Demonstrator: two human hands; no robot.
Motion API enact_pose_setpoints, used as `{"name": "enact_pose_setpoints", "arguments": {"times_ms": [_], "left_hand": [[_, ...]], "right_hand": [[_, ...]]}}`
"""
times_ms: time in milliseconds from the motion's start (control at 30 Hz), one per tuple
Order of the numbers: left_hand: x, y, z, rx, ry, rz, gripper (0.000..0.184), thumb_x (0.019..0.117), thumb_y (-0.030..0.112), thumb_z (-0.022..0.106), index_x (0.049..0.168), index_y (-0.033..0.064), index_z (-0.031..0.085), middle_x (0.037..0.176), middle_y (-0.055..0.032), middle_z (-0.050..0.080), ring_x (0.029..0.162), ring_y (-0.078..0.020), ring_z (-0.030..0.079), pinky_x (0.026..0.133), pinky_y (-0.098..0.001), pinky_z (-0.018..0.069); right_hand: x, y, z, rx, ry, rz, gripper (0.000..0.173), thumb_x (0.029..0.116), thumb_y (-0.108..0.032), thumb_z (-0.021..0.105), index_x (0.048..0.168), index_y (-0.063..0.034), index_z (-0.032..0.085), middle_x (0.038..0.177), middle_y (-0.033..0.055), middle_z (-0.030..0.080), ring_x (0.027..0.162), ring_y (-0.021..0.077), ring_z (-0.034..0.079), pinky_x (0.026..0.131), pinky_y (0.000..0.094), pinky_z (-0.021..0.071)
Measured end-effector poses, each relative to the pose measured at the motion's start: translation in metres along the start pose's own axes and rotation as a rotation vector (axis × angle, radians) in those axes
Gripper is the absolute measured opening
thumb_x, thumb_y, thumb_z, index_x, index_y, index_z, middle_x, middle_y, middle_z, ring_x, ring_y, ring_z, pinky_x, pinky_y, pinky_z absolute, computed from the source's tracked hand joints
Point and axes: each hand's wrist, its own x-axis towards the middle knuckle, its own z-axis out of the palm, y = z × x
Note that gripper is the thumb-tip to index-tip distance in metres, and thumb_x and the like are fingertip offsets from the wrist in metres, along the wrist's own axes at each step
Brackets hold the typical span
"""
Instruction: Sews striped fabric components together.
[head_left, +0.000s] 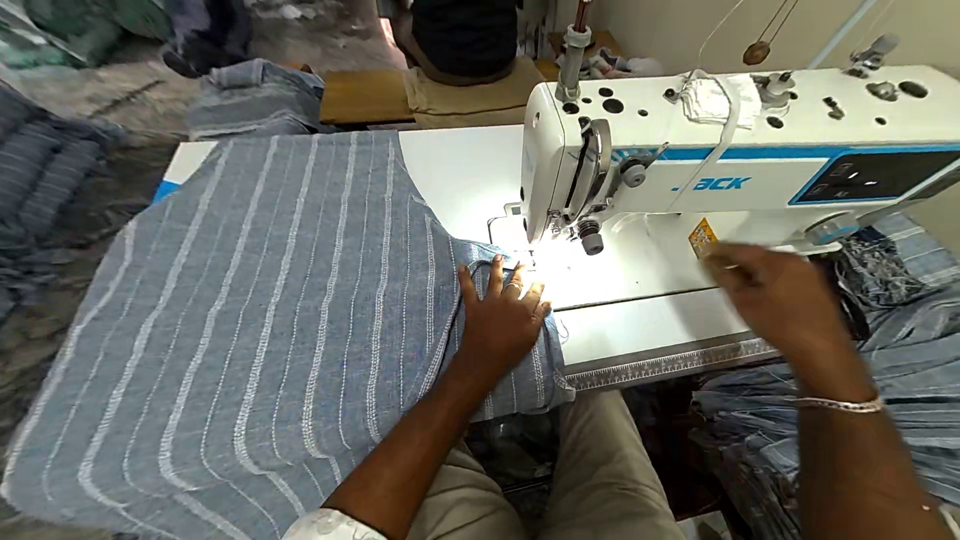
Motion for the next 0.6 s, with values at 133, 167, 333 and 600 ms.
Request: {"name": "enact_pose_setpoints", "arguments": {"times_ms": [133,167,333,600], "left_hand": [[0.004,0.001,0.004,-0.012,0.006,0.007,0.055,0.1091,0.055,0.023,0.149,0.0348,0.055,0.165,-0.0034,0.04,0.157,-0.038,0.023,0.115,-0.0812,0.0019],[0.004,0.002,0.003,-0.015,0.002,0.011,0.055,0.109,0.055,0.023,0.15,0.0356,0.055,0.165,-0.0042,0.04,0.157,-0.0382,0.023,0.115,-0.0811,0.0013],[0.003,0.0,0.004,-0.021,-0.016,-0.011,0.056,0.1082,0.059,0.02,0.151,0.0408,0.051,0.166,-0.0013,0.038,0.158,-0.0355,0.021,0.116,-0.0803,0.0016],[0.022,-0.037,-0.03,-0.307,-0.005,0.063,0.042,0.1075,0.042,0.047,0.137,0.0213,0.068,0.157,-0.0117,0.05,0.151,-0.0386,0.035,0.12,-0.07,0.0211]], "right_hand": [[-0.001,0.066,0.015,-0.297,-0.071,0.225,0.072,0.0909,0.001,0.066,0.158,-0.0002,0.038,0.157,0.029,0.041,0.132,0.0602,0.048,0.1,0.0912,0.0216],[0.0,0.071,0.015,-0.33,-0.131,0.235,0.073,0.0903,0.0,0.068,0.157,-0.0011,0.038,0.159,0.0273,0.041,0.131,0.0589,0.05,0.1,0.0912,0.0208],[-0.012,0.057,-0.006,-0.195,0.172,0.18,0.045,0.106,-0.011,0.048,0.149,-0.0014,0.05,0.122,0.0356,0.063,0.105,0.0607,0.062,0.084,0.0811,0.043],[-0.025,-0.013,0.061,0.048,-0.051,-0.02,0.043,0.1058,-0.01,0.05,0.148,-0.0051,0.055,0.117,0.0222,0.072,0.095,0.0391,0.072,0.084,0.0626,0.0568]]}}
